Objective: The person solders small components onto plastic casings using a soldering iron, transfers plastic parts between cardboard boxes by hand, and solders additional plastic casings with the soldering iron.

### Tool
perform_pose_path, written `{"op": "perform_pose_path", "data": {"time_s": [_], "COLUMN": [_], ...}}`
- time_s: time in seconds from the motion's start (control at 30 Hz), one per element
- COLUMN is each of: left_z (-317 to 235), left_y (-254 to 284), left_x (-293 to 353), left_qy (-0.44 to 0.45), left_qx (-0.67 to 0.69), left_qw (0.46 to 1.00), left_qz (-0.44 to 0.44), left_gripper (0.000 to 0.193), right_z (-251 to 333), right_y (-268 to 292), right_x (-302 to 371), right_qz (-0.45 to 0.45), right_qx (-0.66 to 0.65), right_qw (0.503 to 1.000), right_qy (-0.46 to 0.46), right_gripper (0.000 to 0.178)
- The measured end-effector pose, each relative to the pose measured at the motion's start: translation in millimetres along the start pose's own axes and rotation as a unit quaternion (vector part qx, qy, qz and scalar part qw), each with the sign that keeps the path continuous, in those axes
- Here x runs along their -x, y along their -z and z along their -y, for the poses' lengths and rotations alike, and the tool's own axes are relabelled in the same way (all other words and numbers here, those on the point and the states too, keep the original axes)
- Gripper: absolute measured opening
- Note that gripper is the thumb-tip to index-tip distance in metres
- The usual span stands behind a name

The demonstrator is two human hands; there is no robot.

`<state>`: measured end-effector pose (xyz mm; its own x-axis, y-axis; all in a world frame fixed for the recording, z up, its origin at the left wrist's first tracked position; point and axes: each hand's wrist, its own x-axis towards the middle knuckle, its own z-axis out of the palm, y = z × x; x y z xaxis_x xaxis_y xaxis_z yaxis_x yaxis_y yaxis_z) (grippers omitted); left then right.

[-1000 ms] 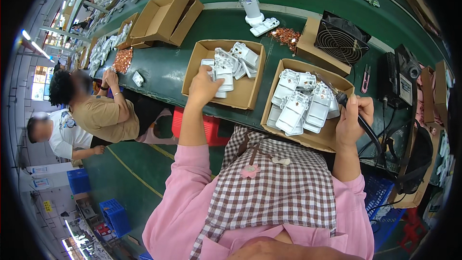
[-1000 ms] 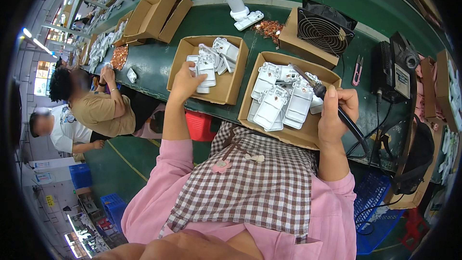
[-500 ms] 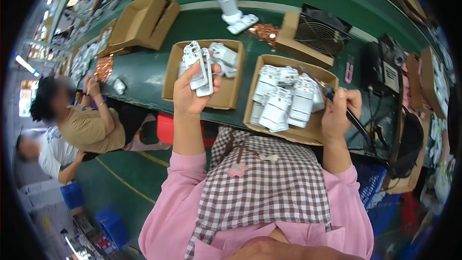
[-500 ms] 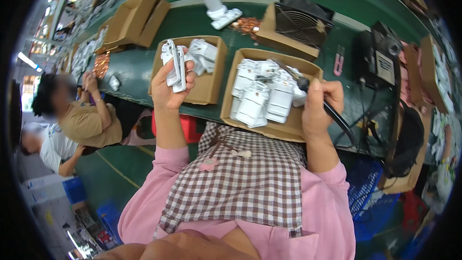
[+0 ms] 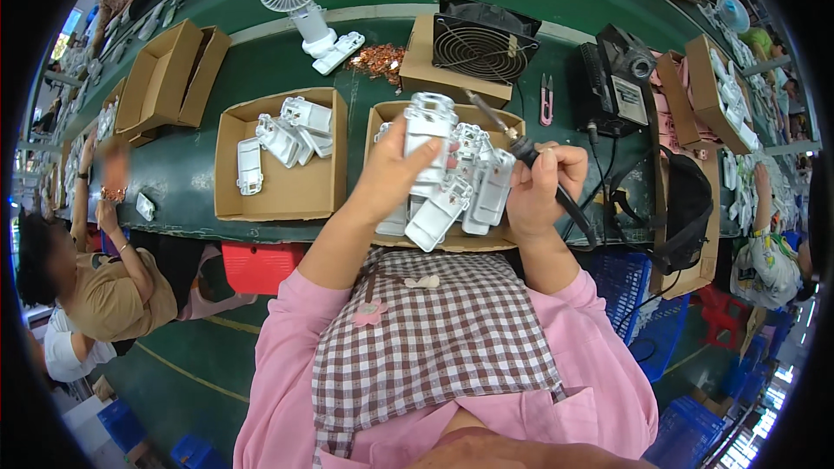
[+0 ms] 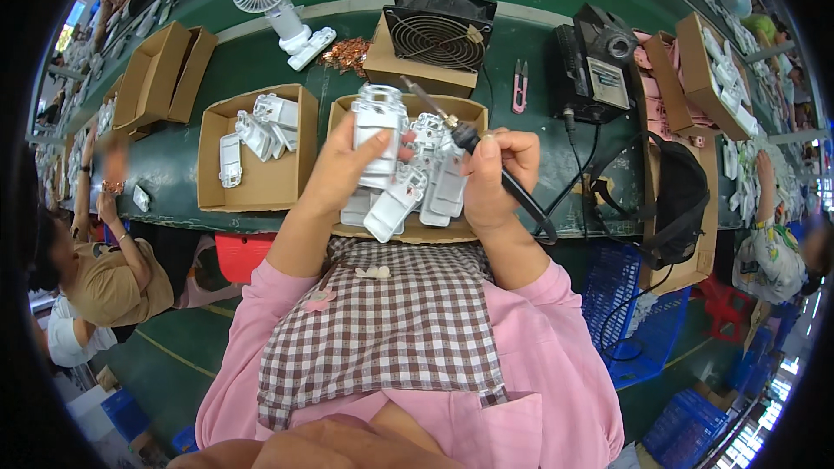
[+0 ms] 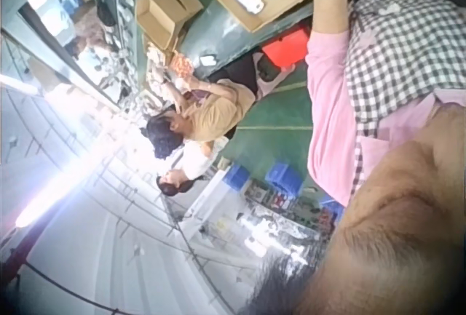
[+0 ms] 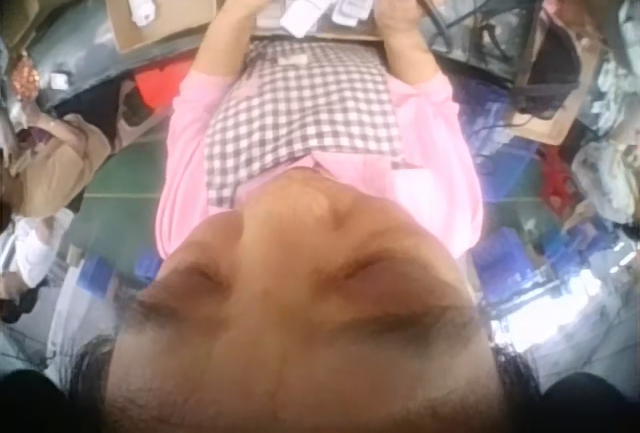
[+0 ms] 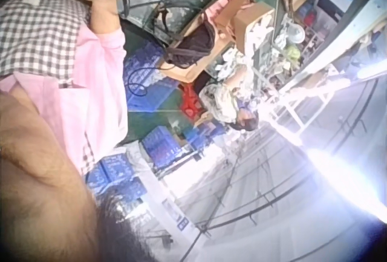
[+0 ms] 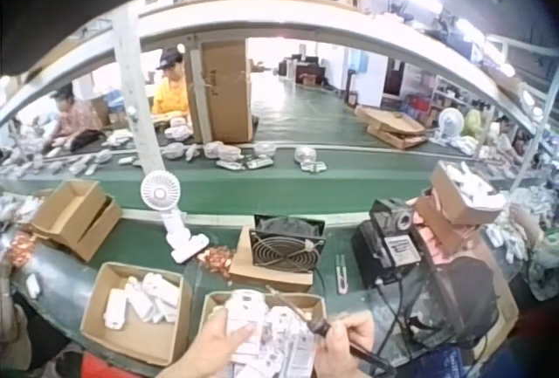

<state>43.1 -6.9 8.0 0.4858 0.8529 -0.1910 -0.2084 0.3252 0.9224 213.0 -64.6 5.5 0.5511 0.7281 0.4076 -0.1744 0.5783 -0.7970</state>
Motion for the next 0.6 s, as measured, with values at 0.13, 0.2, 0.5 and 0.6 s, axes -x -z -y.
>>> {"op": "perform_pose_path", "data": {"time_s": [0.13, 0.2, 0.5, 0.6], "left_z": [-2, 3, 11, 12], "left_y": [11, 12, 14, 14], "left_x": [1, 0, -1, -2], "left_qy": [0.016, 0.005, -0.026, -0.036], "left_qx": [0.006, 0.002, -0.104, -0.118], "left_qw": [0.998, 0.999, 0.99, 0.988], "left_qz": [-0.059, -0.054, -0.087, -0.087], "left_gripper": [0.025, 0.024, 0.025, 0.026], "right_z": [-1, 1, -6, -6], "right_y": [4, 1, 7, 7], "right_x": [4, 5, 4, 3], "right_qz": [0.056, 0.075, 0.09, 0.086], "right_qx": [0.06, 0.092, 0.139, 0.149], "right_qw": [0.997, 0.993, 0.985, 0.983], "right_qy": [-0.013, -0.025, -0.05, -0.057], "right_gripper": [0.015, 0.016, 0.015, 0.015]}}
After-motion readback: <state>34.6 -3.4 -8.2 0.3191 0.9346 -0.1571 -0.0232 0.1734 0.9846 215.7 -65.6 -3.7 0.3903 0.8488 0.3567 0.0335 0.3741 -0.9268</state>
